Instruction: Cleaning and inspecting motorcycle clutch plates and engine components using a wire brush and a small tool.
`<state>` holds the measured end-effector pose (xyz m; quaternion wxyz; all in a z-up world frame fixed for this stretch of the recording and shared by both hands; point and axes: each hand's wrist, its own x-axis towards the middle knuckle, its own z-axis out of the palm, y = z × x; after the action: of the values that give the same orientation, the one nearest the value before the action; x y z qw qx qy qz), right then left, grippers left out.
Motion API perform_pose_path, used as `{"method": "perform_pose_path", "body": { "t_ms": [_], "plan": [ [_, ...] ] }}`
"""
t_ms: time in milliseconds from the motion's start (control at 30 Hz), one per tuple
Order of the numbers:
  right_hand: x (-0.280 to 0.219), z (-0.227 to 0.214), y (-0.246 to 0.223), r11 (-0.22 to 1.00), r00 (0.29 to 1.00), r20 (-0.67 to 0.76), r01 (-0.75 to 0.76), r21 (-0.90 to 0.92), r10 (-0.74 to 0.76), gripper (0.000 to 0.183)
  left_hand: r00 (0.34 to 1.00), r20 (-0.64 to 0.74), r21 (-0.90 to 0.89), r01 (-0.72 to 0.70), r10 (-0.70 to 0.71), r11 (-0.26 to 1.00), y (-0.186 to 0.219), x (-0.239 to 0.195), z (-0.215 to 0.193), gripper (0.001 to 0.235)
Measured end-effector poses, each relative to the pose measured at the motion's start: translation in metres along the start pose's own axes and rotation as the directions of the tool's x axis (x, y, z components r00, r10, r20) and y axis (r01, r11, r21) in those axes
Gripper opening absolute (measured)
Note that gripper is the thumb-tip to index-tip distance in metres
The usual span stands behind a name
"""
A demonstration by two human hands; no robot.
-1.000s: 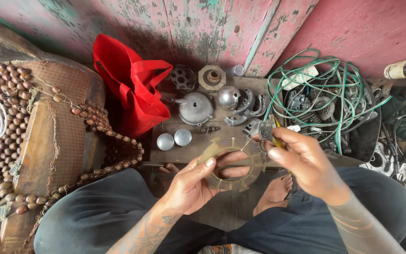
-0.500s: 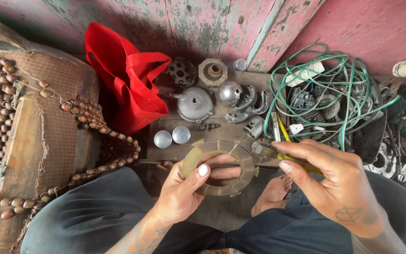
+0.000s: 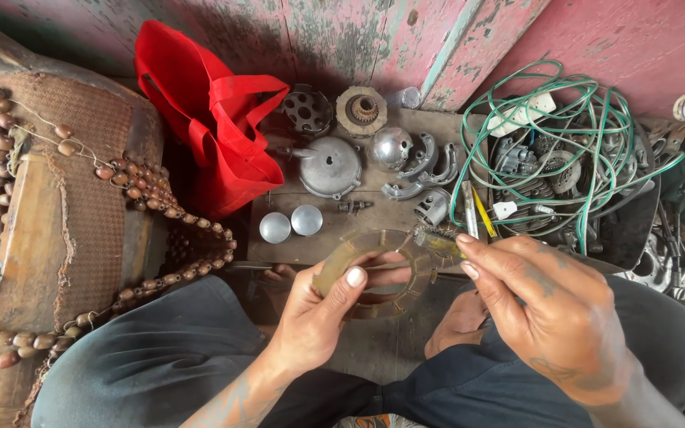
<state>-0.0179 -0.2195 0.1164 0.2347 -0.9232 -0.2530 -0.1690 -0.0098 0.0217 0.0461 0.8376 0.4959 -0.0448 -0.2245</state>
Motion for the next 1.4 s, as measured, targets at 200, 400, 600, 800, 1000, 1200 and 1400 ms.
{"method": "perform_pose_path", "body": {
  "t_ms": [200,400,600,800,1000,1200,1400],
  "plan": [
    [-0.004,0.008,-0.001,0.993,0.998,0.030,0.057,-0.103,-0.054,0.027,0.999,0.001,0.010,0.050,-0.050,0.999,0.000,0.000,0.006,0.050],
    [-0.003,0.008,-0.001,0.997,0.998,0.057,0.020,-0.073,-0.016,0.027,0.999,0.038,0.067,-0.011,0.009,0.998,-0.003,0.001,0.001,0.050],
    [-0.010,0.013,0.007,0.996,0.999,0.033,0.037,-0.077,-0.035,0.029,0.998,0.056,0.044,0.032,-0.035,0.998,0.000,0.002,-0.001,0.049],
    [-0.009,0.005,0.025,0.983,0.972,0.214,-0.065,-0.169,0.101,0.026,0.970,-0.230,-0.060,0.071,-0.083,0.996,0.001,0.013,-0.014,0.045],
    [-0.004,-0.008,0.043,0.929,0.925,0.115,-0.368,0.033,0.363,0.020,0.984,-0.081,0.038,-0.157,0.160,0.987,0.023,-0.008,-0.020,0.056],
    [-0.009,-0.018,0.024,0.858,0.892,0.092,-0.450,0.247,0.442,0.020,0.992,-0.020,0.037,-0.124,0.125,0.992,0.021,-0.012,-0.011,0.057],
    [-0.008,-0.014,-0.004,0.957,0.983,0.035,-0.183,0.227,0.180,0.022,0.993,-0.004,0.029,-0.122,0.122,0.992,0.019,-0.014,-0.006,0.055]
  ]
}}
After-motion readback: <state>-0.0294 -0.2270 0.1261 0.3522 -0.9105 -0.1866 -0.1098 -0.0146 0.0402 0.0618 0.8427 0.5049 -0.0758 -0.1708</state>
